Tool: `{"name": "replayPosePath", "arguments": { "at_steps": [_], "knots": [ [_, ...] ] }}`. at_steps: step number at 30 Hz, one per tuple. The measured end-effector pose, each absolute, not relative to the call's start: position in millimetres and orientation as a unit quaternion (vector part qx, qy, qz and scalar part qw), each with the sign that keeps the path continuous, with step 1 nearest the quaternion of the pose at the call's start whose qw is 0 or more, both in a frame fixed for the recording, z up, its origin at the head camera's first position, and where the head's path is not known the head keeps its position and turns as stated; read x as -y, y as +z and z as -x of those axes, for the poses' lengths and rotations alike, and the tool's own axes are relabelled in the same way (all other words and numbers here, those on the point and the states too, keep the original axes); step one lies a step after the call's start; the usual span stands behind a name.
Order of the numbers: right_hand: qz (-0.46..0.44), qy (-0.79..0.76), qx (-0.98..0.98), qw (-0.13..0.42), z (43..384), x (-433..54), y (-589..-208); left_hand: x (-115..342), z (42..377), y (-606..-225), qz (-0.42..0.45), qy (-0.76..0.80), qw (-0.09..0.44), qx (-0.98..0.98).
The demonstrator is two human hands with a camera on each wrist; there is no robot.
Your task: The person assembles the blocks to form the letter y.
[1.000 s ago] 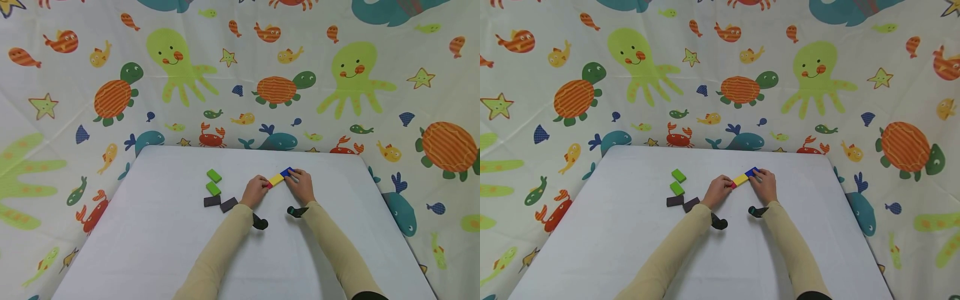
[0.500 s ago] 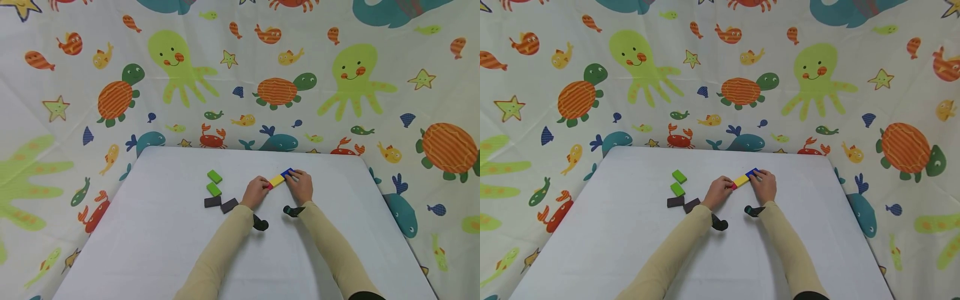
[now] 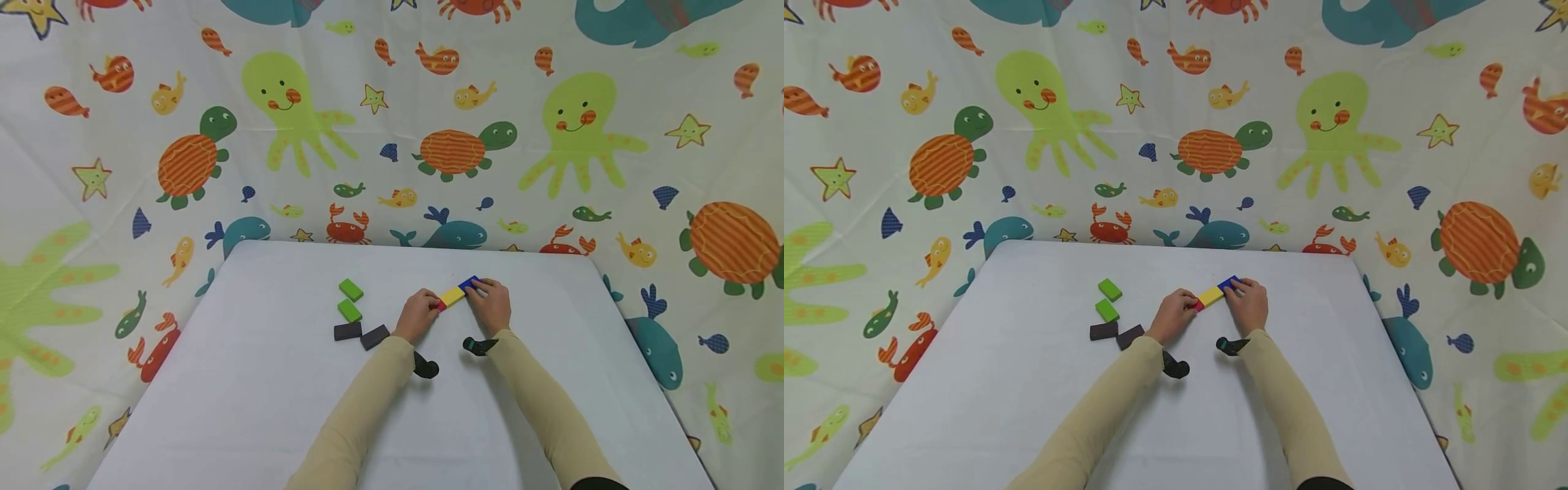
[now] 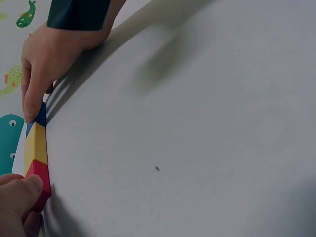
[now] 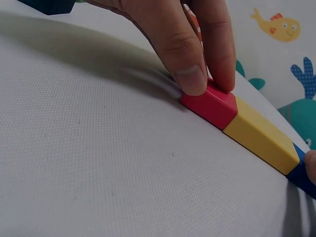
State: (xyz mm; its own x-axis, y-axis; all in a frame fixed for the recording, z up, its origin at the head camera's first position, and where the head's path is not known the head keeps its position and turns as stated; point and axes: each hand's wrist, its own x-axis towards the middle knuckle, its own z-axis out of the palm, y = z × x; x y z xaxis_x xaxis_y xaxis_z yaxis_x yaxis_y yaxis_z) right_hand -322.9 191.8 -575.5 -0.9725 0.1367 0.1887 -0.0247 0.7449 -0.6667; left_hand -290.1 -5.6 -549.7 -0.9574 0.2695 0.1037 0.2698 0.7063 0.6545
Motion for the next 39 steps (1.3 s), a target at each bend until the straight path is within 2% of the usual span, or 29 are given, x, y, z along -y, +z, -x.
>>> {"name": "replayPosePath", "arguments": {
  "at_steps": [14,27,32,39],
  "knots": [
    [0.023,0.366,0.921,0.133,320,-187,-574,14,288,-549,0.163,-0.365,0.006,0.917],
    [-0.144,0.304,0.928,0.158,303,-170,-578,41,295,-545,0.145,-0.356,0.052,0.922],
    [-0.17,0.283,0.934,0.139,295,-162,-580,58,298,-542,0.131,-0.355,0.062,0.923],
    [-0.16,0.278,0.938,0.131,287,-157,-579,85,305,-534,0.108,-0.339,0.072,0.932]
  ]
}}
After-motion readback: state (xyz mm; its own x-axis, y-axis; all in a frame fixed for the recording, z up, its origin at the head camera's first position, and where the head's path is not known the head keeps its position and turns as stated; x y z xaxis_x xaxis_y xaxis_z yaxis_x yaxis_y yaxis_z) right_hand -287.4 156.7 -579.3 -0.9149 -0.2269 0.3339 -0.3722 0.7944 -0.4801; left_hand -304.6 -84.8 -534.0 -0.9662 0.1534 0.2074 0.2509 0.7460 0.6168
